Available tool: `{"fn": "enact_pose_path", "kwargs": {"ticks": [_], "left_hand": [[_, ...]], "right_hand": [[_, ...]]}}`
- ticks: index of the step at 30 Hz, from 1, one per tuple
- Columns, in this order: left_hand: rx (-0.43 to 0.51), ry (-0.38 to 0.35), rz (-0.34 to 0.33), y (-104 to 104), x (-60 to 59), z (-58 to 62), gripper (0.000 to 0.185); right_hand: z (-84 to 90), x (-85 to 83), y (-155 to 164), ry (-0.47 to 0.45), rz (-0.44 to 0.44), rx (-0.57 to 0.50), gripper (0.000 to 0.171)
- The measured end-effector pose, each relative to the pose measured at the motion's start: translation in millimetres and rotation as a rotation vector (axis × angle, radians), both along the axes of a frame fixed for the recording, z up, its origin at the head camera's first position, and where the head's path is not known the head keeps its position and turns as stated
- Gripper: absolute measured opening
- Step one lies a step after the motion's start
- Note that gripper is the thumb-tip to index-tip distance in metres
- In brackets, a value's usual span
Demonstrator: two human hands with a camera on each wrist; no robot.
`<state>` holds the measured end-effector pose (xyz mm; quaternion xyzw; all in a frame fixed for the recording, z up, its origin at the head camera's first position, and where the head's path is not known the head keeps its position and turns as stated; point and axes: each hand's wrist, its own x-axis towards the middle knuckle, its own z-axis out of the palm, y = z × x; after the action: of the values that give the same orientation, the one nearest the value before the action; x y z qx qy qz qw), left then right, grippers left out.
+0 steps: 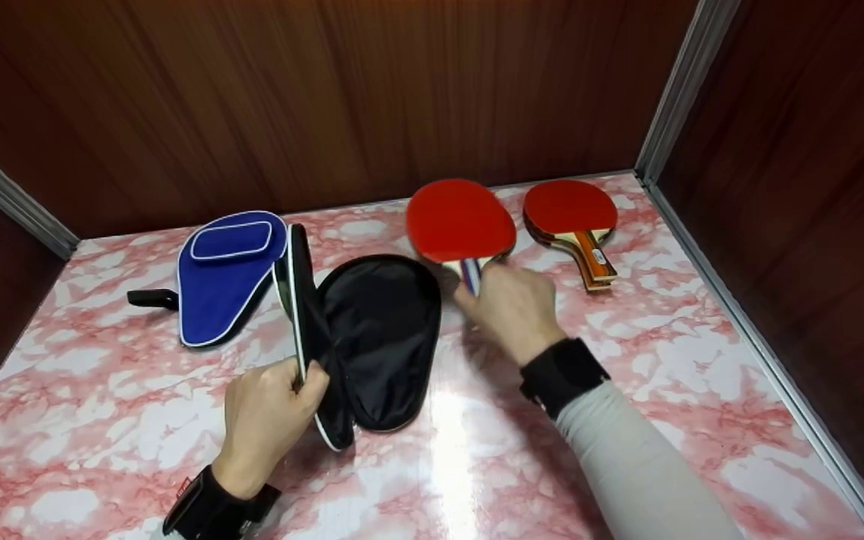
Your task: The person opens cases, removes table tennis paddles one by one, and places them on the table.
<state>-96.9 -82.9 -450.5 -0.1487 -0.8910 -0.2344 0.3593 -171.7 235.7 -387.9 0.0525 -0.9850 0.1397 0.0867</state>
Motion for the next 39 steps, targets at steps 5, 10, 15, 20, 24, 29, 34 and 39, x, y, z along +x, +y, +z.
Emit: {"fn": "enact_pose_path", "kwargs": {"ticks": [5,10,15,20,24,29,34,39], "left_hand": [[-0.003,0.001,-0.004,0,0.3,0.0,0.043],[-0.003,0.005,-0.002,0,0.1,0.6,0.042],[-0.002,-0.002,-0.002,0,0.6,0.2,0.043],[-0.001,-0.003,-0.003,0,0.4,0.0,0.043],[0.001,-0.010,-0.002,0,0.2,0.4,0.042],[0.001,-0.014,0.003,-1,0.8,0.2,0.043],[0.000,-0.005,0.002,-1,0.6,0.3,0.043],[0.001,0.007,0.000,0,0.0,0.2,0.041]], "right_hand": [[-4.9,-15.2,11,0.000,-0.055,0.010,0.041],[-5.8,-25.3,14,-0.028,-0.077,0.020,0.043],[-7.5,-34.9,13,-0.063,-0.080,0.040,0.046],[-11.8,-41.0,13,-0.078,-0.080,0.056,0.048],[-13.1,-45.6,12,-0.105,-0.086,0.068,0.050],[-14.1,-54.0,12,-0.156,-0.083,0.089,0.052],[-31.0,-72.2,20,-0.168,-0.061,0.088,0.057],[-36.3,-75.5,21,-0.145,-0.049,0.079,0.055]]}}
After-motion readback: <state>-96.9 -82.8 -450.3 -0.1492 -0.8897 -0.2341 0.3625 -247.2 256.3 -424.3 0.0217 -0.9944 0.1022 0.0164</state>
